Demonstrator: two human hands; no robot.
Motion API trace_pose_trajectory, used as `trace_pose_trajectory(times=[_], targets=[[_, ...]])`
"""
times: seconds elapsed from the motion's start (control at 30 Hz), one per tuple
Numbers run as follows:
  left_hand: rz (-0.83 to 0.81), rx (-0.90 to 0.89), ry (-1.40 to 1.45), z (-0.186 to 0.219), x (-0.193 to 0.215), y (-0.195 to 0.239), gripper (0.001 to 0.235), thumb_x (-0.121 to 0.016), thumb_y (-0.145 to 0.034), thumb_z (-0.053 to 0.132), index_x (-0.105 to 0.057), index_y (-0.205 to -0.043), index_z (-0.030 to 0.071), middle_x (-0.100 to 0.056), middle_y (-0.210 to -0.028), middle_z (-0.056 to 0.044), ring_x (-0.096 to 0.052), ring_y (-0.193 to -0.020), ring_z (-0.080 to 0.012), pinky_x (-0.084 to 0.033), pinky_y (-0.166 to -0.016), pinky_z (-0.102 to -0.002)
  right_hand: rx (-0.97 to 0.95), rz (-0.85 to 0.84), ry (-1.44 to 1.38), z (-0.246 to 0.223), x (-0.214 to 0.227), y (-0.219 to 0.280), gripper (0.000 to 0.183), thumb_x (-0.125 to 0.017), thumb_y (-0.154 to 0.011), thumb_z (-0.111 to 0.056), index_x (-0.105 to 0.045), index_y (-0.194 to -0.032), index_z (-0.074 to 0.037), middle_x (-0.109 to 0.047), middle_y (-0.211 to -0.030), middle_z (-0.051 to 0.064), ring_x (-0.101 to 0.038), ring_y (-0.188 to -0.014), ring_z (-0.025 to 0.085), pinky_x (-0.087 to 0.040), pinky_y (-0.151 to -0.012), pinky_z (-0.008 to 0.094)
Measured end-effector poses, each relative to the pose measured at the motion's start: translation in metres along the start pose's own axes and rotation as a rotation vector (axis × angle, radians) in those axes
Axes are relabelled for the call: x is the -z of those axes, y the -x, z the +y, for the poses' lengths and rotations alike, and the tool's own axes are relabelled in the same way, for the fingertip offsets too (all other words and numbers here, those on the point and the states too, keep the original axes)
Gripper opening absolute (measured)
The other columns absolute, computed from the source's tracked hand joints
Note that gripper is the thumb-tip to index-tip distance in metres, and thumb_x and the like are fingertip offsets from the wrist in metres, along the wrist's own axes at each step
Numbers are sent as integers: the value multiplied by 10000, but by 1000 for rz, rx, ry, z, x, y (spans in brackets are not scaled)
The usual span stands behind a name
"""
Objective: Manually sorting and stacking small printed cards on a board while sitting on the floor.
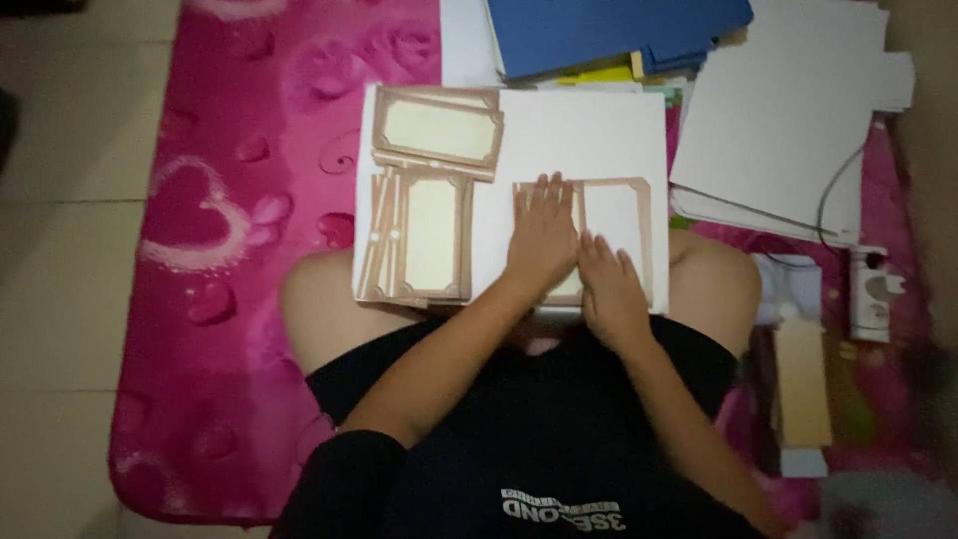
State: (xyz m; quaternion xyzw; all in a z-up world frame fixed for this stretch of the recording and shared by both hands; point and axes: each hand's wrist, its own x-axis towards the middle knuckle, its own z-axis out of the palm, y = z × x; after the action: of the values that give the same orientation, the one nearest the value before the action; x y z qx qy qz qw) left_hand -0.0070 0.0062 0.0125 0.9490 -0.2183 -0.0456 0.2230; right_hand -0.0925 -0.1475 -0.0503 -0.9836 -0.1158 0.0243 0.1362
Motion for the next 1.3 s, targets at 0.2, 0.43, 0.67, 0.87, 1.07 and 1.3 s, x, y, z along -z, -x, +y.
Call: trace_pose_trajectory(times=[0.2, 0.43, 0.67, 0.87, 1.07, 1.3], targets=[[-10, 5, -72, -3, -16, -6, 601, -354, -997, 175, -343, -1568, -12, -289, -1652, -235, -224, -1557, -377, -139, -1240, -585, -68, -53, -44, 1, -1, 5, 652, -335, -1021, -135, -187, -1656, -130, -183, -1712, 125, -171, -1567, 327, -95, -1242, 540], [-40, 20, -51, -11, -33, -11, 587, -305, -1026, 198, -320, -1583, 12, -248, -1675, -211, -180, -1572, -357, -91, -1260, -564, -101, -6, 66, 10, 22, -80, 576, -300, -1061, -142, -265, -1629, -49, -215, -1701, 186, -176, -1571, 341, -98, -1241, 544], [-34, 12, -19, -14, -29, -9, 582, -302, -1030, 209, -326, -1585, 33, -249, -1678, -195, -185, -1574, -343, -82, -1265, -552, -97, -17, 52, -4, 15, -28, 584, -341, -1038, -147, -304, -1611, -41, -278, -1667, 220, -222, -1548, 379, -159, -1223, 558], [-40, 33, -16, -8, -20, -10, 576, -331, -1014, 175, -348, -1568, 20, -258, -1670, -204, -196, -1567, -345, -96, -1264, -550, -42, -66, 26, -2, 9, 15, 606, -340, -1069, -187, -191, -1650, -95, -219, -1684, 203, -197, -1544, 389, -145, -1219, 573], [-33, 28, -4, -9, -21, -10, 577, -328, -1008, 186, -374, -1558, 21, -298, -1655, -206, -225, -1557, -354, -132, -1251, -556, -34, -104, 111, 15, 18, -56, 582, -324, -1069, -243, -266, -1626, -84, -227, -1693, 180, -195, -1558, 360, -148, -1229, 549], [5, -13, 12, -11, -25, -6, 582, -348, -998, 190, -385, -1546, -6, -320, -1638, -239, -243, -1549, -388, -128, -1249, -571, -11, -52, 68, -4, 46, -75, 563, -301, -1052, -168, -324, -1599, -35, -288, -1676, 187, -237, -1555, 344, -151, -1236, 531]])
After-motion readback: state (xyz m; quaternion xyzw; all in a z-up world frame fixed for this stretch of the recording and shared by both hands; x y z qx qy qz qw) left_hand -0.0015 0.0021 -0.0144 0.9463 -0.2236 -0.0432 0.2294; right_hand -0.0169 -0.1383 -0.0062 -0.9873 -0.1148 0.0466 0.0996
